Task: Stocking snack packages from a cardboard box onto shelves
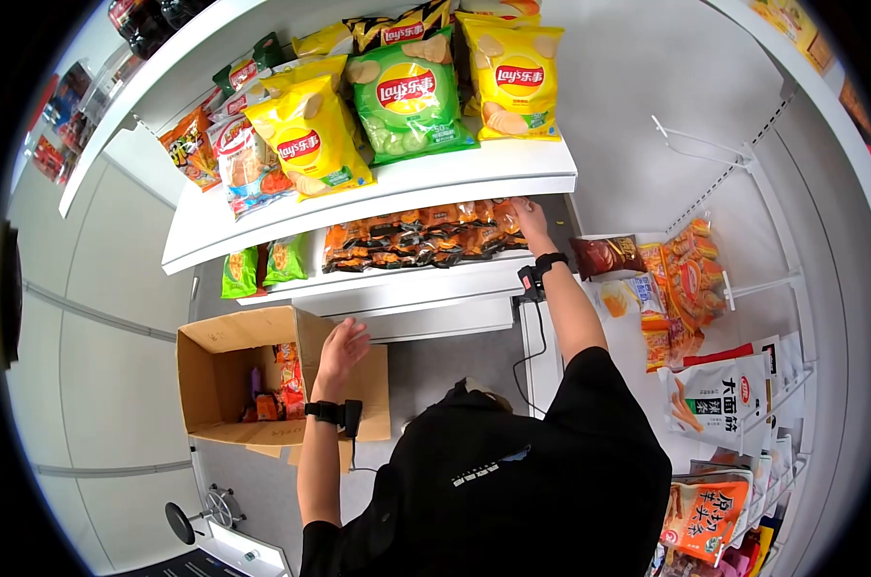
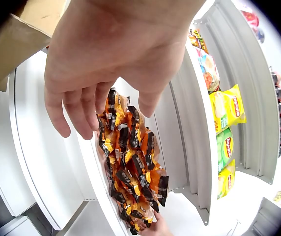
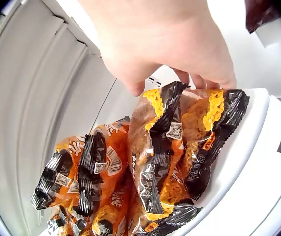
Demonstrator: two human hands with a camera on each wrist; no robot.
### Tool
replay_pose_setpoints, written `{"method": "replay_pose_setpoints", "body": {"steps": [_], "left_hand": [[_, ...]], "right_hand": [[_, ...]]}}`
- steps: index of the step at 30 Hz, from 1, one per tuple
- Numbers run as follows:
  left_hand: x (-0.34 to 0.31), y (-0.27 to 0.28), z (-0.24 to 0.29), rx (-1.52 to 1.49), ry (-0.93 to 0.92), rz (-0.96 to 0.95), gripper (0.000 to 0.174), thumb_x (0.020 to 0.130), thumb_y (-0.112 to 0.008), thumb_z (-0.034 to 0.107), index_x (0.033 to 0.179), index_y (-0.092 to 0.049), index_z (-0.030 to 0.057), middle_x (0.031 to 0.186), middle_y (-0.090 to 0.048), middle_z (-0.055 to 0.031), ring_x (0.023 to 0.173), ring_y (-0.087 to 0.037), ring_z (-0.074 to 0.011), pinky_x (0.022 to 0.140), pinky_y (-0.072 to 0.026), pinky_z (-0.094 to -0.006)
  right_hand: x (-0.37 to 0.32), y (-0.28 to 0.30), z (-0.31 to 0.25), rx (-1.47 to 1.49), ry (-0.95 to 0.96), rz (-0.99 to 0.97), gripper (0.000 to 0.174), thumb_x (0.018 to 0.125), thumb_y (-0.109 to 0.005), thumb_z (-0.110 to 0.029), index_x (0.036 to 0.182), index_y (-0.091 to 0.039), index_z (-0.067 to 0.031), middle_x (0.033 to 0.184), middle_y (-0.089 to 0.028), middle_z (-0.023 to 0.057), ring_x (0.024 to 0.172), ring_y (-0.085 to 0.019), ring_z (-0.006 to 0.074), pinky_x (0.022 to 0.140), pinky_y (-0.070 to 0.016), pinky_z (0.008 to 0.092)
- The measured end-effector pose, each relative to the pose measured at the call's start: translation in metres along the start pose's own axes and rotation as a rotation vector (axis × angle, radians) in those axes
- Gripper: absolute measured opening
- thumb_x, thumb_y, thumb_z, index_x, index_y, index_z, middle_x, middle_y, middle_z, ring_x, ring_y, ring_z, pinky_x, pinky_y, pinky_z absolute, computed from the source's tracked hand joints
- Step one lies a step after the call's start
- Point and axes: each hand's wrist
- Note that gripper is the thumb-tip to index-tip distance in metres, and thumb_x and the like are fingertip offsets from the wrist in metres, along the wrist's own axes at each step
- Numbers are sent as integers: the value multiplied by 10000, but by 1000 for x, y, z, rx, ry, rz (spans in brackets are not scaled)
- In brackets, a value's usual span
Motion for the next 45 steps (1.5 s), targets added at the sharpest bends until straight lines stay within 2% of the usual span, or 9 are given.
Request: {"method": "replay_pose_setpoints", "body": {"steps": [10,13,22,23,30,31,34,39,45], "left_hand": [[-1,9,-2,-18,4,13,477,913,-517,398,1268,-454,84,1189,-546,-73,1092,-525,-248,926,-417,-385],[-3,12,-2,-31,6,15,473,911,-523,395,1264,-457,87,1178,-552,-68,1083,-529,-244,917,-420,-381],[-6,29,-6,-84,1,38,443,898,-548,409,1225,-487,117,1127,-580,-27,1054,-545,-209,894,-416,-358],[-6,33,-8,-93,2,40,440,896,-550,414,1220,-491,122,1122,-583,-20,1051,-546,-203,895,-413,-356],[-22,60,-11,-149,4,72,416,901,-546,410,1205,-507,129,1123,-592,-7,1027,-555,-170,900,-404,-356],[-24,68,-14,-168,2,83,412,902,-544,408,1202,-510,128,1120,-594,-6,1021,-557,-168,898,-405,-353],[-36,88,-18,-196,-11,165,410,904,-541,399,1196,-516,113,1093,-607,-8,983,-567,-151,880,-414,-336],[-56,139,-39,-232,-33,350,466,859,-590,426,1154,-538,68,1060,-617,-35,921,-577,-143,848,-436,-317],[-82,212,-75,-389,-41,515,287,898,-542,316,1065,-587,87,955,-632,4,775,-587,-88,714,-461,-266]], "right_hand": [[-34,7,-35,-82,-31,-19,595,849,-582,-438,1147,-540,75,1124,-582,142,1048,-534,211,901,-393,306],[-32,8,-31,-70,-31,51,705,768,-625,-522,1121,-555,84,1109,-597,202,1045,-565,288,874,-420,342],[-56,8,-36,-72,13,239,712,765,-623,-505,1091,-546,123,1081,-600,226,1020,-573,292,890,-421,345],[-64,8,-38,-96,45,261,550,830,-598,-444,1025,-604,70,952,-637,146,866,-582,227,792,-442,320],[-115,-4,-51,4,182,412,369,838,-577,-279,955,-619,69,895,-648,144,814,-584,206,760,-446,333],[-120,-9,-51,103,206,453,248,790,-590,-233,817,-643,8,699,-563,30,651,-496,137,597,-409,286],[-130,-17,-39,150,148,333,150,770,-595,-219,713,-601,-80,587,-465,-28,485,-386,68,418,-281,236],[-193,-68,-67,238,-19,70,130,803,-570,-186,747,-551,-71,573,-401,-45,479,-343,57,415,-237,216],[-238,-141,-81,263,-191,-153,98,793,-565,-165,772,-537,-73,533,-313,-48,426,-253,55,382,-155,226]]}}
Point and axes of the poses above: each hand's wrist, its own x-axis towards the middle knuckle, its own y-axis out of the back of the hand, z = x × y
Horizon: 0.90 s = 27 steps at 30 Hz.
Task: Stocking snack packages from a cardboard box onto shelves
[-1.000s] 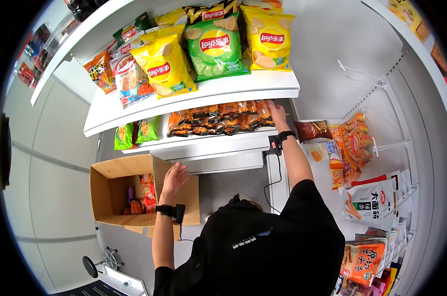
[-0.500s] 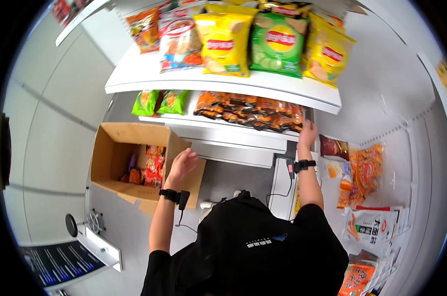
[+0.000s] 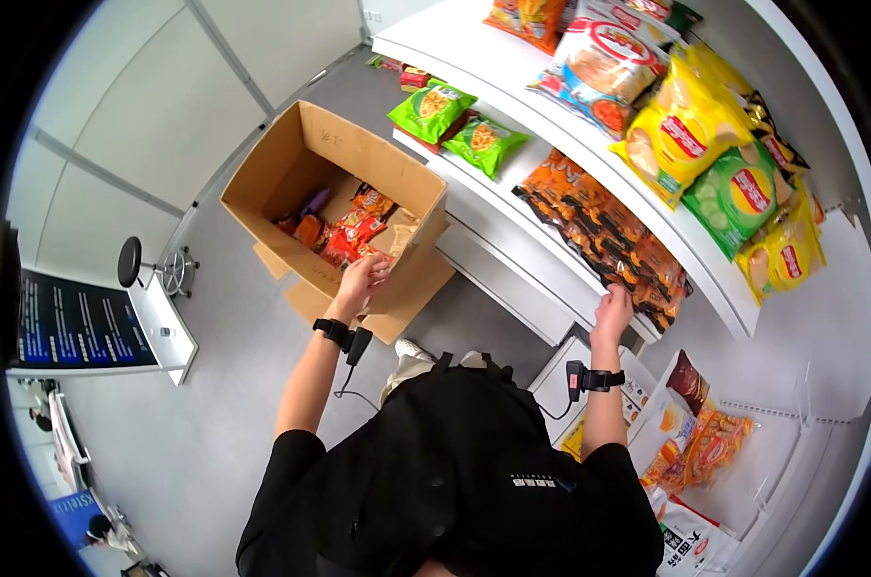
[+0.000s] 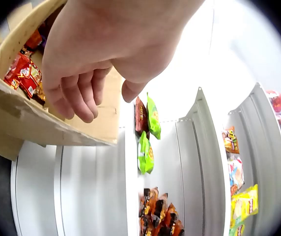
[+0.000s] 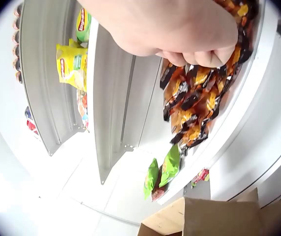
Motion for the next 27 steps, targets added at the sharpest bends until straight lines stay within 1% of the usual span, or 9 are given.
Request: {"method": "replay_pose_setpoints", "body": {"steps": [3,6,7,9,12,15,19,20,27], "left_hand": [[8,45,-1,-105,-12,55,245,895,-538,286,1024,-590,83,903,-639,-2,727,-583,-80,677,-462,-253],[11,83,0,-74,-35,222,218,892,-532,275,990,-601,93,863,-650,8,702,-578,-74,660,-449,-254],[8,90,4,-79,-45,287,179,888,-529,263,941,-600,108,793,-630,35,675,-565,-61,626,-438,-239],[12,113,7,-125,-57,285,139,888,-523,251,870,-575,123,736,-589,63,644,-549,-47,596,-428,-221],[18,139,8,-232,-89,326,141,882,-545,202,876,-573,64,715,-577,22,561,-532,-65,466,-398,-198],[20,158,13,-283,-105,329,135,882,-538,190,879,-551,56,697,-552,14,538,-498,-66,451,-380,-193],[32,187,16,-318,-123,359,212,885,-524,207,1026,-515,49,766,-555,-27,538,-481,-85,466,-399,-210],[33,192,17,-261,-108,405,304,885,-525,246,1125,-499,62,881,-588,-57,580,-530,-107,511,-438,-239],[57,220,26,-241,-62,403,410,890,-518,308,1230,-462,86,1102,-596,-95,713,-623,-166,608,-481,-286]], "right_hand": [[-10,-39,7,-18,-50,-115,103,797,-565,-161,765,-528,-71,534,-305,-49,425,-247,56,385,-151,226],[-21,-82,13,-52,-85,-195,130,814,-563,-168,777,-516,-53,532,-297,-49,414,-218,52,379,-150,226],[-27,-97,13,-81,-103,-211,136,827,-562,-171,788,-512,-51,533,-293,-50,413,-203,51,375,-155,225],[-33,-122,21,-98,-98,-273,130,812,-559,-159,781,-518,-40,527,-303,-44,400,-217,52,372,-148,227],[-46,-157,32,-108,-98,-336,118,808,-552,-144,780,-521,-34,520,-311,-40,391,-224,54,369,-146,227],[-62,-187,42,-98,-125,-398,109,817,-545,-133,793,-519,-30,516,-322,-35,393,-227,56,366,-154,226],[-76,-220,64,-63,-213,-473,115,833,-544,-148,814,-505,-41,519,-322,-32,401,-227,58,367,-166,224],[-78,-226,67,-61,-242,-490,120,840,-544,-156,821,-496,-48,525,-315,-34,407,-230,60,371,-171,222],[-83,-273,81,-48,-408,-546,140,848,-554,-191,831,-484,-71,539,-299,-37,444,-262,69,399,-198,216]]}}
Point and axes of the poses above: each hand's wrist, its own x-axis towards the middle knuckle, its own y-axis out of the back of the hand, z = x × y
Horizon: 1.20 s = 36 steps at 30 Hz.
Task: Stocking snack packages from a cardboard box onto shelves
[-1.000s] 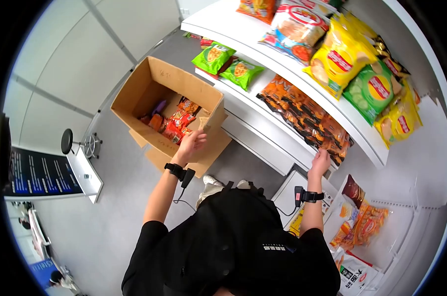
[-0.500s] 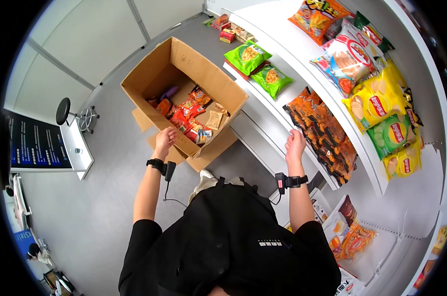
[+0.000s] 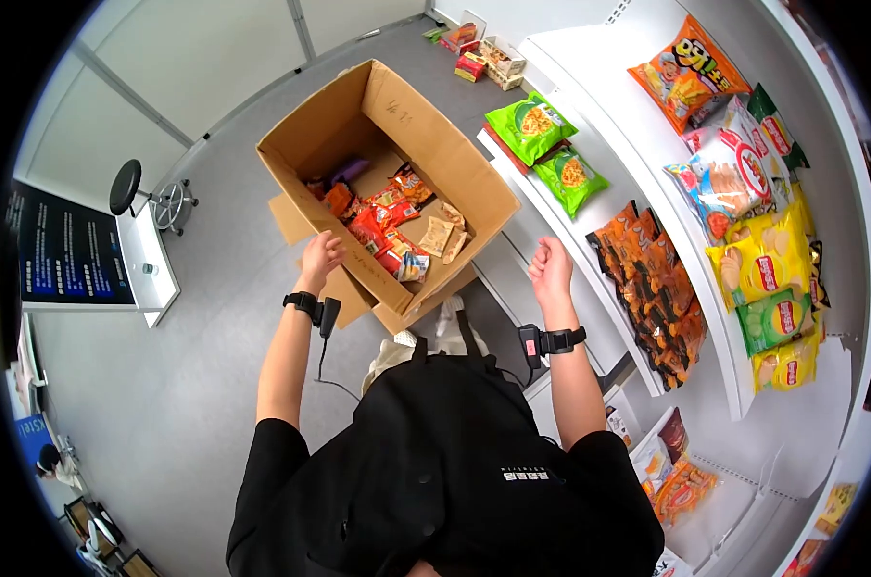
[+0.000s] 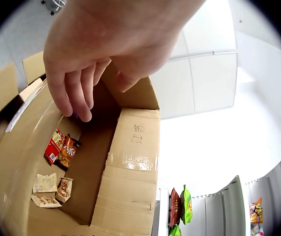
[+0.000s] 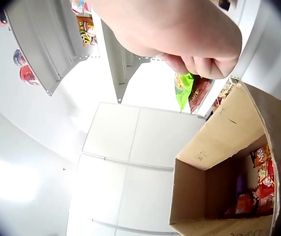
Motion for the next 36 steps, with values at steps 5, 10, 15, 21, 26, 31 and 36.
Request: {"method": "replay_pose_setpoints", "body": {"steps": [5,10,15,21,26,31,36], "left_hand": [[17,-6,20,-25,13,30,418,897,-510,317,1233,-448,77,1121,-591,-113,770,-631,-196,663,-488,-307],[44,-10,37,-92,16,68,488,912,-486,318,1293,-368,39,1197,-564,-152,937,-620,-240,806,-495,-355],[67,-16,59,-170,2,185,422,920,-479,295,1253,-414,44,1100,-603,-149,850,-639,-232,689,-509,-334],[87,-15,77,-144,-4,293,451,910,-473,266,1246,-408,-28,1094,-606,-175,895,-633,-264,736,-531,-337],[92,-13,88,-188,-14,373,397,915,-482,262,1171,-492,-42,976,-644,-171,738,-649,-224,610,-523,-296],[89,-19,91,-185,-46,445,392,915,-497,306,1071,-581,-43,853,-667,-150,642,-635,-175,550,-511,-262],[93,-22,96,-169,9,516,412,916,-498,345,1037,-598,-36,769,-662,-124,555,-597,-136,489,-485,-235]], "right_hand": [[31,-38,-2,-14,-61,-43,154,844,-552,-200,866,-492,-59,549,-339,-22,443,-266,75,404,-200,227],[77,-76,0,-36,-147,-126,128,843,-553,-198,837,-502,-80,541,-355,-26,448,-286,74,405,-215,220],[126,-113,4,-61,-258,-172,127,848,-551,-203,837,-500,-87,556,-385,-22,461,-312,76,413,-235,215],[170,-153,16,-147,-384,-225,135,851,-554,-208,849,-499,-84,585,-418,-4,492,-349,83,430,-264,215],[210,-183,45,-190,-529,-270,142,848,-557,-209,843,-504,-77,586,-443,-2,495,-367,84,436,-282,213],[246,-218,78,-273,-648,-308,150,845,-562,-223,817,-522,-81,591,-467,-8,491,-372,85,437,-293,217],[285,-248,134,-386,-794,-359,153,848,-549,-231,776,-533,-97,602,-490,-7,481,-374,86,434,-306,213]]}}
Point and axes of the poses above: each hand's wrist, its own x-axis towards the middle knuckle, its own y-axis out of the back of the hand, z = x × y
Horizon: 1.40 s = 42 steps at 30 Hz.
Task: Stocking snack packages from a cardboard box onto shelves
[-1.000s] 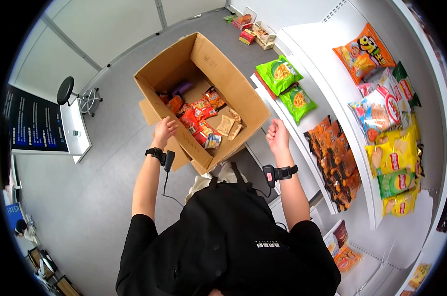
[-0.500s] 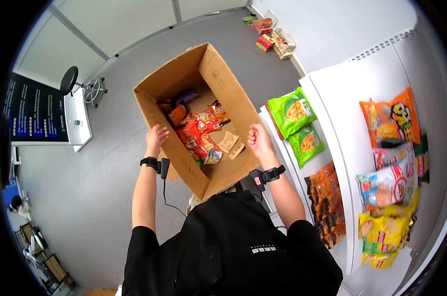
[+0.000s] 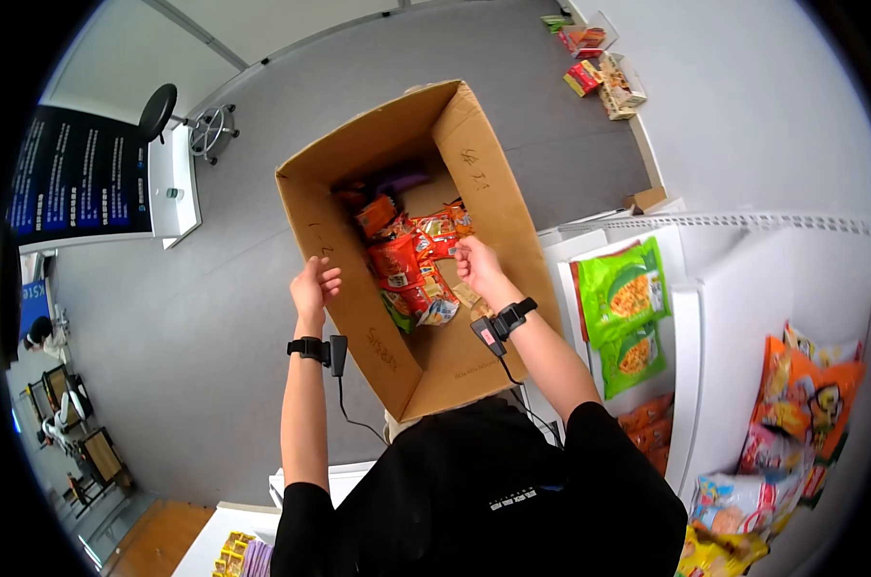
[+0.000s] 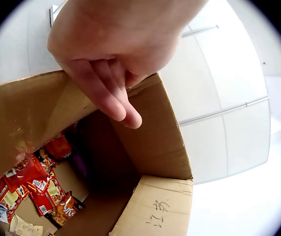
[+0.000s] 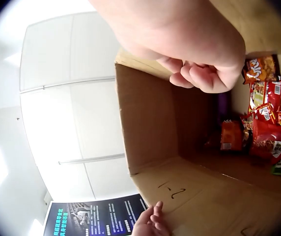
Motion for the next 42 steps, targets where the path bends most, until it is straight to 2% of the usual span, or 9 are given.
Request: {"method": "replay_pose_setpoints", "body": {"steps": [12,16,21,23,26,27,30,35,42], "left_hand": [[5,-15,14,92,144,178,426,914,-488,386,937,-625,-16,625,-624,-82,438,-538,-120,408,-434,-220],[9,-17,12,126,150,225,438,912,-489,391,923,-622,-26,596,-612,-85,414,-530,-128,393,-427,-222],[11,-17,8,145,145,269,489,935,-457,387,871,-632,-65,567,-608,-125,407,-558,-157,380,-445,-233],[11,-20,8,160,153,290,464,922,-479,396,860,-624,-40,546,-590,-99,387,-523,-146,375,-423,-228],[11,-21,7,181,163,310,454,918,-487,405,841,-623,-21,524,-575,-81,369,-500,-140,365,-407,-228],[11,-21,7,187,165,310,455,919,-486,406,836,-623,-19,521,-574,-79,366,-499,-140,362,-405,-229],[11,-23,7,185,168,297,456,924,-477,400,821,-627,-19,512,-570,-80,362,-503,-143,356,-409,-232],[10,-17,4,185,147,265,467,931,-464,393,826,-629,-31,521,-582,-90,376,-527,-146,367,-432,-230],[8,-16,4,198,101,232,455,922,-474,391,841,-624,-32,530,-582,-82,391,-532,-137,371,-436,-231]], "right_hand": [[210,-65,46,-382,-100,-61,150,866,-525,-234,809,-525,-95,632,-520,0,490,-435,85,431,-356,227],[275,-93,69,-549,-31,-113,163,858,-519,-190,971,-551,-77,657,-560,20,488,-454,91,409,-368,240],[339,-127,98,-912,191,-264,467,840,-498,-131,1302,-440,-88,678,-569,50,491,-465,113,417,-369,255],[364,-130,116,-1089,285,-240,448,834,-497,-108,1280,-467,-71,934,-607,137,791,-572,246,666,-454,364],[397,-119,151,-1427,577,-145,431,815,-502,-100,1246,-492,-98,919,-637,182,833,-629,322,703,-503,430],[404,-115,156,-1553,706,-96,428,807,-505,-101,1234,-498,-115,847,-642,182,779,-631,327,659,-506,435],[370,-120,129,-1720,491,2,343,800,-526,-121,1142,-543,-102,949,-638,194,925,-598,383,786,-481,484],[339,-87,122,-1504,599,104,202,827,-545,-204,994,-548,-89,887,-645,176,862,-606,376,735,-481,472],[299,-30,92,-1322,616,428,226,863,-522,-244,1052,-547,-122,870,-647,186,843,-605,393,722,-467,488]]}}
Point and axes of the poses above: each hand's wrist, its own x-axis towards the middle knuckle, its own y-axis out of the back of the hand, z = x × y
